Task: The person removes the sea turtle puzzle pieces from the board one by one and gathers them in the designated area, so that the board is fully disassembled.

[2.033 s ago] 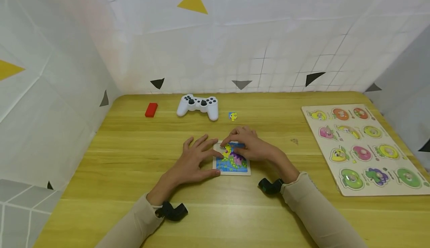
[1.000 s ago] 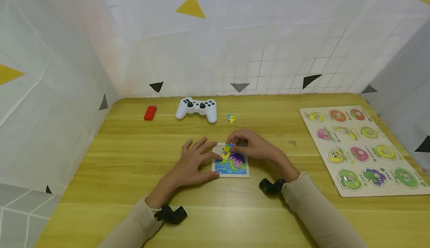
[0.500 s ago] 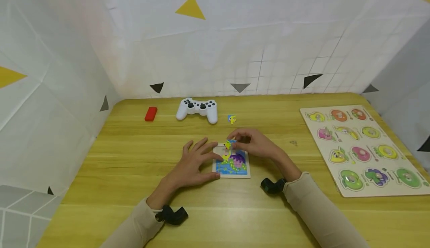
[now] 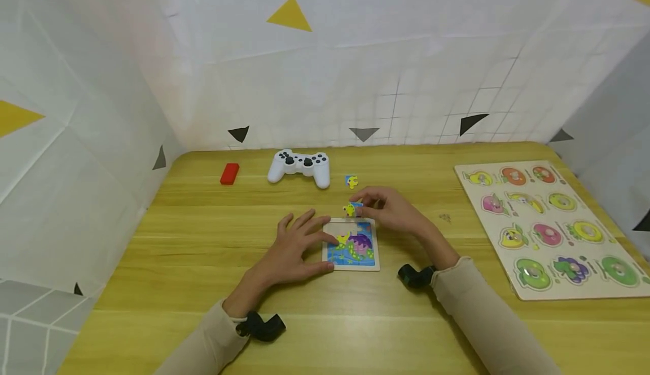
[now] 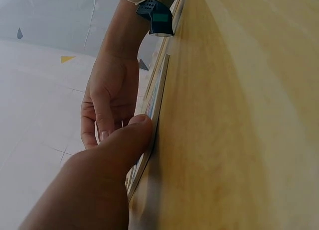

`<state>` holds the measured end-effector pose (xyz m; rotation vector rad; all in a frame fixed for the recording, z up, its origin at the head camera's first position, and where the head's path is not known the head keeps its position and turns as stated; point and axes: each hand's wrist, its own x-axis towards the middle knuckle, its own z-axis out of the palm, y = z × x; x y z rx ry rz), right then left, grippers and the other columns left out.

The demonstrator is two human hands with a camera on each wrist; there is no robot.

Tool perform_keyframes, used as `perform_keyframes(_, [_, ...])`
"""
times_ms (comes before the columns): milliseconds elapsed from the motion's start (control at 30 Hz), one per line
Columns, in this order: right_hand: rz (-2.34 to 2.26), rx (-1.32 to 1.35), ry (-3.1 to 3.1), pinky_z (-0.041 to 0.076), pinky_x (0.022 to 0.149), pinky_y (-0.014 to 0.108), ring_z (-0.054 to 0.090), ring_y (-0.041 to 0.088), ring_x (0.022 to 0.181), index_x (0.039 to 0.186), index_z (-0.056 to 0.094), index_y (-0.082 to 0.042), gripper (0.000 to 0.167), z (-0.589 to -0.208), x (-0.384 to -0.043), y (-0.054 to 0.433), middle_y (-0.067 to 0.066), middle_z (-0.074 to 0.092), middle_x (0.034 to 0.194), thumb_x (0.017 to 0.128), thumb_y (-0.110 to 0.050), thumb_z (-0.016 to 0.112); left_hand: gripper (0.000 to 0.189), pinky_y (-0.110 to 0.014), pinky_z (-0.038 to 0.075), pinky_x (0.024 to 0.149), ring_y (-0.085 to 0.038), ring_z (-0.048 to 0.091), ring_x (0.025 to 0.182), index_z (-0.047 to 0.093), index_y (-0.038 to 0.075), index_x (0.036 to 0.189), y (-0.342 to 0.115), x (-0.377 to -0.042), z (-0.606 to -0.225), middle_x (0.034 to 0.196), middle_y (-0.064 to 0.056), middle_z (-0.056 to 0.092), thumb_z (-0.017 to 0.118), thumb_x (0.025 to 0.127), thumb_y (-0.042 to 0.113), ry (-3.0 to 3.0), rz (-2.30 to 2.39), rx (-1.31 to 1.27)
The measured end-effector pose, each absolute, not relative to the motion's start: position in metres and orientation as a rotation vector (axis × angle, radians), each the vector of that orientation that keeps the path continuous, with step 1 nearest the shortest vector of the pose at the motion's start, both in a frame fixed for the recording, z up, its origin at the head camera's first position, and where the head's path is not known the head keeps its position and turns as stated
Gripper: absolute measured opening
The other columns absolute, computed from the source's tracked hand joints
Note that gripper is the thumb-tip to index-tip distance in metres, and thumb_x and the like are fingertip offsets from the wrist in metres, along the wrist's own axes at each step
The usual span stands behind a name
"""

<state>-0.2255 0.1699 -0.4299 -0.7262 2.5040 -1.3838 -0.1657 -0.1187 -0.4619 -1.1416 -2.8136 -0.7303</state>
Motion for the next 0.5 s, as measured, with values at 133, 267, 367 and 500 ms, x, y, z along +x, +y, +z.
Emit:
perform_keyframes(133, [-1.387,-0.727,2.524,0.05,0.071,0.027,0.06,0.02,0.08,0.123,0.071,-0.011,0.024,-0.428,-0.231,0.175,0.007,0.07,0.092,0.099,-0.012,0.067,0.042,-0.069,0.01,0.118,-0.037,0.023,0.156,0.066,0.039,0.125,-0.119,-0.166,-0.462,0.163,0.002,0.04,0.066,0.09,0.062,-2.806,-0.727,-1.143])
perform_keyframes(267, [-1.389,-0.688,2.542,0.051,0.071,0.028,0.06,0.021,0.079,0.122,0.071,-0.012,0.024,-0.428,-0.235,0.179,0.008,0.071,0.092,0.099,-0.012,0.067,0.042,-0.069,0.009,0.118,-0.037,0.023,0.156,0.067,0.038,0.125,-0.119,-0.166,-0.462,0.163,0.001,0.04,0.067,0.09,0.06,-2.798,-0.736,-1.149])
perform_keyframes(367, [-1.383,-0.656,2.557,0.051,0.072,0.028,0.06,0.021,0.079,0.122,0.071,-0.012,0.024,-0.429,-0.239,0.182,0.01,0.071,0.093,0.099,-0.014,0.067,0.042,-0.069,0.009,0.118,-0.037,0.023,0.156,0.066,0.038,0.125,-0.119,-0.166,-0.462,0.163,0.001,0.04,0.067,0.09,0.06,-2.804,-0.742,-1.15])
perform_keyframes(500, [-1.375,-0.622,2.593,0.049,0.071,0.027,0.061,0.021,0.08,0.122,0.072,-0.011,0.024,-0.432,-0.246,0.187,0.012,0.071,0.094,0.099,-0.014,0.067,0.042,-0.068,0.008,0.118,-0.035,0.021,0.157,0.066,0.039,0.126,-0.119,-0.166,-0.463,0.163,0.003,0.04,0.068,0.089,0.06,-2.817,-0.735,-1.146])
